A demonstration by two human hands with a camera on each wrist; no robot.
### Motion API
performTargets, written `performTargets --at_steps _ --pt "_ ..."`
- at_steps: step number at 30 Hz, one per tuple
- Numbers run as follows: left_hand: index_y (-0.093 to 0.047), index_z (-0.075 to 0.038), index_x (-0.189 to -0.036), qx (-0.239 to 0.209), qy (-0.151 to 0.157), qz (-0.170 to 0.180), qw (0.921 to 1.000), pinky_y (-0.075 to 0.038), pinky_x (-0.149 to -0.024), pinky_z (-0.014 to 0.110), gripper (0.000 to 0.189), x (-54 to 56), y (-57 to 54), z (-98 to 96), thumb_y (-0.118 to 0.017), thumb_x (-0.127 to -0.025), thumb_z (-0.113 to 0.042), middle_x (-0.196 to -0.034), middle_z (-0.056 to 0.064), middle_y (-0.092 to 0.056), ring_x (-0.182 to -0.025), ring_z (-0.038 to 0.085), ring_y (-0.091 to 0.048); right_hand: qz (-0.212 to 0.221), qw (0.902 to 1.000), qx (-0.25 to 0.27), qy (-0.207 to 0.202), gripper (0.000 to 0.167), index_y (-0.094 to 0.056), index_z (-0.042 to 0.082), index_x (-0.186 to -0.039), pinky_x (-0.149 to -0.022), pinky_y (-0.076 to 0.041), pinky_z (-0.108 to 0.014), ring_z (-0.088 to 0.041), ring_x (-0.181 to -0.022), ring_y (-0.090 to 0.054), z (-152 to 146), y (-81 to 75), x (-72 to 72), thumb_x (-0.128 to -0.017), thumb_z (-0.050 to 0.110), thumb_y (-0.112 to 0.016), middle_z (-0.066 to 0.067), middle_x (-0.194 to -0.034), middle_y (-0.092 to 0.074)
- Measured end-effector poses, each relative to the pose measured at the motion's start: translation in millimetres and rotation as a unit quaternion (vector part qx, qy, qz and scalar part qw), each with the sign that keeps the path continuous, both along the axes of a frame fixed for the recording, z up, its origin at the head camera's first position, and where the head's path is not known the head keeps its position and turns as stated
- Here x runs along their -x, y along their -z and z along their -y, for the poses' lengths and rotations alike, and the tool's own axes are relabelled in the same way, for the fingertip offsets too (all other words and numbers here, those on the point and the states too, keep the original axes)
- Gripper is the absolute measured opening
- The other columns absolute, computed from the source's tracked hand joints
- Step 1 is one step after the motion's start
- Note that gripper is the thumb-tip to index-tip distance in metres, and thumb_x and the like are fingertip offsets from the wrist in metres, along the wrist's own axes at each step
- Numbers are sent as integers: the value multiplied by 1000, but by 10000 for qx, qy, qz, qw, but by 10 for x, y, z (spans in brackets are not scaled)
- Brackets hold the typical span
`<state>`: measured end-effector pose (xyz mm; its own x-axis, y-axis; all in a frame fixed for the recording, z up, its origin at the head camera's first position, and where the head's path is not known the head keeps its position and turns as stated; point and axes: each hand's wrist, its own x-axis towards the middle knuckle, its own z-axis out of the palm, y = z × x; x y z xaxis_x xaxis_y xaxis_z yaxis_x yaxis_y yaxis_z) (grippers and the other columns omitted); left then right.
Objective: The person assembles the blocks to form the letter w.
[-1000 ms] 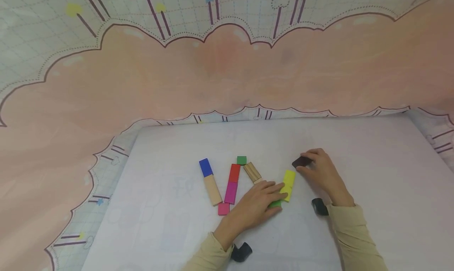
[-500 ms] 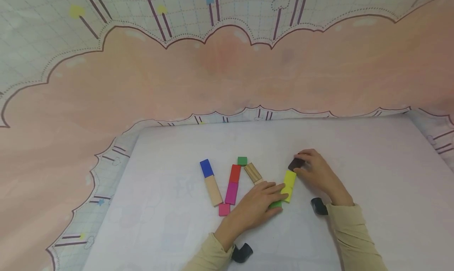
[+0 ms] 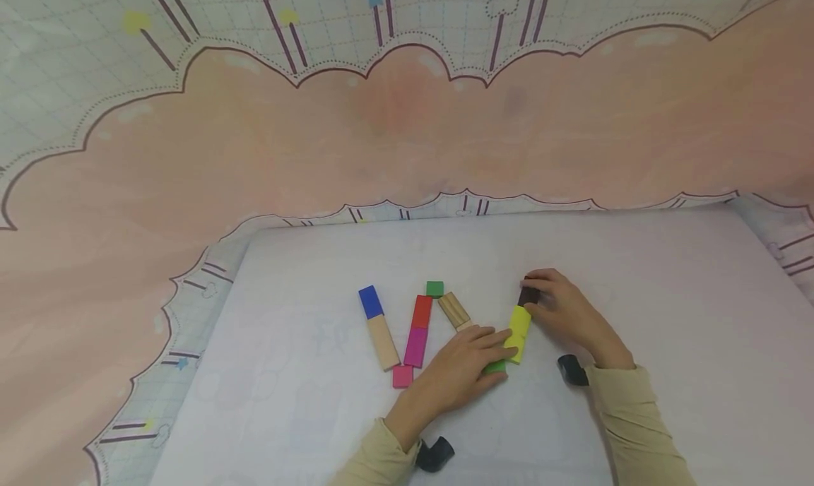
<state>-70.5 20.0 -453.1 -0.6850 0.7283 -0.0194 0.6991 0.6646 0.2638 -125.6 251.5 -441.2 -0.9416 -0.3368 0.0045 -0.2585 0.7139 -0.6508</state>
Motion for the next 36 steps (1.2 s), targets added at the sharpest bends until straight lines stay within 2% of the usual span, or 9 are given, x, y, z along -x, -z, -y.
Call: performTargets --at_steps 14,25,30,36 --pt "-59 -31 -139 -6 -14 52 10000 -25 -121 28 42 2 -29 -9 -61 -98 -39 -154 -9 -44 -142 12 -40 -84 10000 -31 -32 43 -59 -6 -130 -104 -38 -68 -52 -129 -42 15 28 17 -91 6 -69 -30 -139 -46" --pt "-60 -31 -137 59 -16 -75 10000 -28 -120 28 40 -12 -25 -17 -61 -98 -40 -152 -9 -47 -142 12 -41 9 10000 -87 27 42 -58 -6 -131 -106 -35 -69 -52 -132 -39 31 27 1 -91 5 -66 -30 -141 -44" --pt "-62 -29 -136 -97 -33 -113 9999 -29 -120 28 39 -9 -30 -4 -63 -97 -38 -149 -8 -50 -140 12 -42 -90 9998 -128 75 42 -58 -5 -131 -106 -33 -71 -52 -133 -36 39 34 -13 -91 5 -67 -30 -142 -43" --pt "-64 -27 -133 -424 -232 -208 9986 -33 -118 27 39 7 -43 32 -66 -96 -37 -143 -7 -55 -136 11 -46 -401 9991 -24 108 40 -59 -5 -128 -106 -34 -69 -49 -131 -38 68 27 -53 -91 5 -68 -27 -139 -46"
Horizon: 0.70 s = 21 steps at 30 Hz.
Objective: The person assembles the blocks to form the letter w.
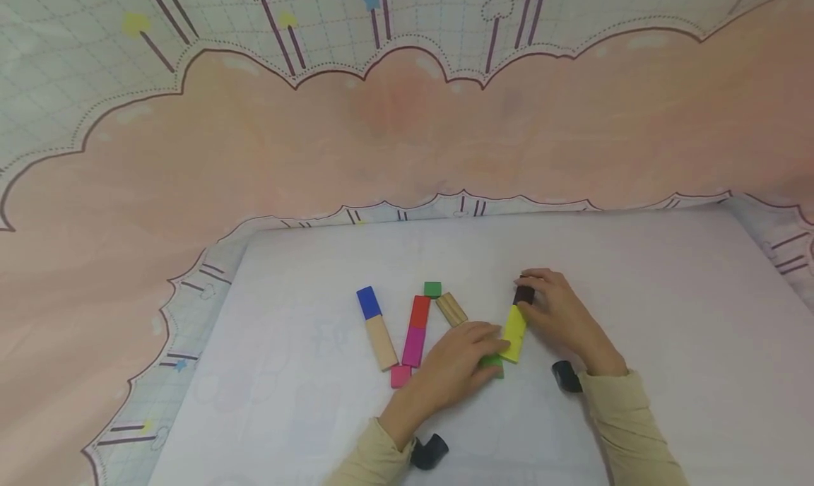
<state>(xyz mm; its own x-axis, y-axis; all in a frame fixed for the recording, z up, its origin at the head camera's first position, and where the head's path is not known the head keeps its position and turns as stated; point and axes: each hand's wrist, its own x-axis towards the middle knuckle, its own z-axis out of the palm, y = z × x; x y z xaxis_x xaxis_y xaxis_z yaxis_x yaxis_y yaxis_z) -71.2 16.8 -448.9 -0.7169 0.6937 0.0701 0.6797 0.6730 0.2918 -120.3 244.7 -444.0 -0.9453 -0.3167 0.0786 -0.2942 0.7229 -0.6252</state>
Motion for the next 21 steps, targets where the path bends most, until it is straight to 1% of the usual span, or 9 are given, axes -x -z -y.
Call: performTargets --at_steps 6,11,14,17,21 --pt "-64 -25 -133 -283 -227 -38 9993 -39 -114 28 38 25 -69 64 -65 -96 -35 -141 -5 -57 -134 11 -48 -115 9999 50 -43 40 -58 -4 -128 -108 -36 -64 -45 -130 -43 54 -53 -70 -91 3 -69 -24 -137 -49" --pt "-65 -23 -132 -547 -457 -99 9974 -42 -112 29 36 52 -133 160 -65 -97 -31 -138 -5 -59 -131 12 -51 -251 9996 -59 -88 40 -59 -4 -128 -105 -41 -62 -42 -126 -48 129 -134 -131 -91 5 -69 -22 -133 -53" --pt "-66 -22 -130 -665 -549 -218 9960 -43 -111 31 34 72 -167 229 -65 -97 -31 -136 -3 -61 -129 13 -53 -265 9995 -125 -70 41 -59 -3 -129 -105 -42 -61 -41 -126 -49 169 -181 -161 -91 8 -70 -21 -134 -53" --pt "-67 -21 -128 -758 -636 -408 9943 -43 -112 33 34 90 -200 301 -66 -96 -31 -133 -2 -63 -128 14 -55 -231 9995 -193 -45 44 -58 -1 -131 -106 -42 -61 -40 -128 -48 204 -234 -191 -91 11 -71 -19 -135 -53" --pt "-68 -20 -126 -936 -857 -547 9904 -43 -112 35 33 104 -269 403 -68 -95 -29 -132 -1 -63 -128 16 -55 -286 9992 -262 -50 46 -56 0 -133 -106 -42 -60 -39 -129 -48 237 -308 -236 -91 13 -71 -18 -136 -53"
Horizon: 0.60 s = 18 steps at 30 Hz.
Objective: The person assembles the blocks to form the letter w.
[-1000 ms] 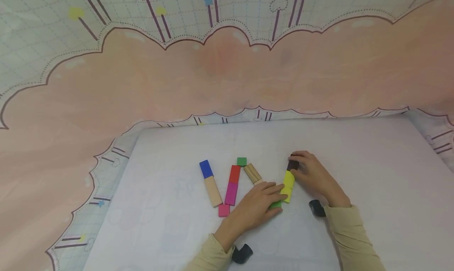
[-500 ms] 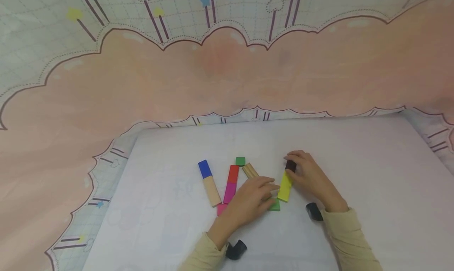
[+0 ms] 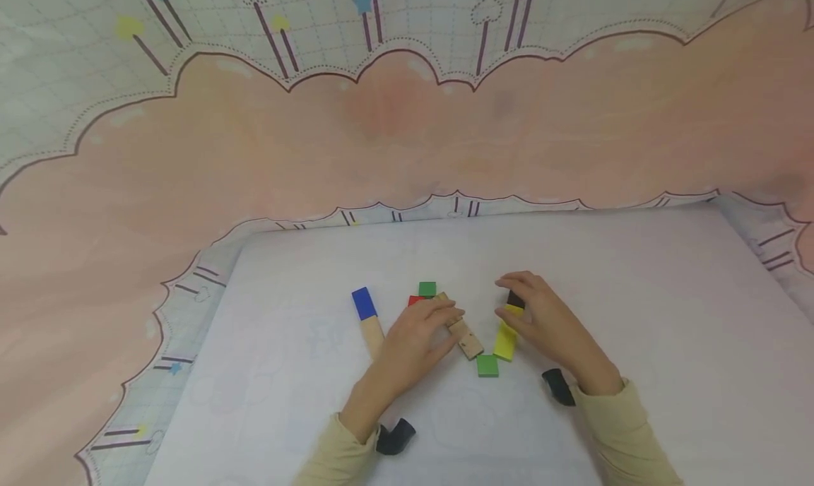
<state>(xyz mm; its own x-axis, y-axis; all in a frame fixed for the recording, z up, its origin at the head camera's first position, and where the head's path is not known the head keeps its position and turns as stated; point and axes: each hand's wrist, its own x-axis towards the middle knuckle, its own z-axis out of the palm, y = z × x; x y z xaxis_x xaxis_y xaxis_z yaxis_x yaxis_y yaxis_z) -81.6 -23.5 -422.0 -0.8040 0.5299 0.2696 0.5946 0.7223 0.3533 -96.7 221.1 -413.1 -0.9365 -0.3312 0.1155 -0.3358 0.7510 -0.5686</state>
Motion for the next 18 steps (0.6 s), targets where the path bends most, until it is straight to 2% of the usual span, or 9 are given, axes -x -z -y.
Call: performTargets --at_steps 8,12,18 --pt "-66 -14 -127 -414 -357 -145 9984 -43 -110 38 37 5 -141 221 -71 -93 -28 -132 3 -63 -126 20 -55 -206 9996 -160 107 51 -53 2 -136 -106 -42 -59 -37 -130 -46 59 -119 -106 -91 17 -72 -17 -139 -50" --pt "-65 -14 -127 -365 -571 -318 9972 -42 -112 40 39 -14 -180 337 -72 -92 -30 -133 3 -62 -127 22 -55 -368 9987 -297 182 56 -51 2 -139 -105 -43 -59 -36 -131 -45 89 -145 -156 -90 20 -74 -17 -142 -48" --pt "-60 -15 -136 -114 -889 -499 9947 -44 -110 43 50 -55 -217 495 -73 -91 -33 -141 5 -56 -130 24 -52 -734 9963 -409 175 67 -47 -1 -142 -104 -44 -59 -36 -133 -41 118 -141 -210 -86 20 -78 -18 -144 -44"
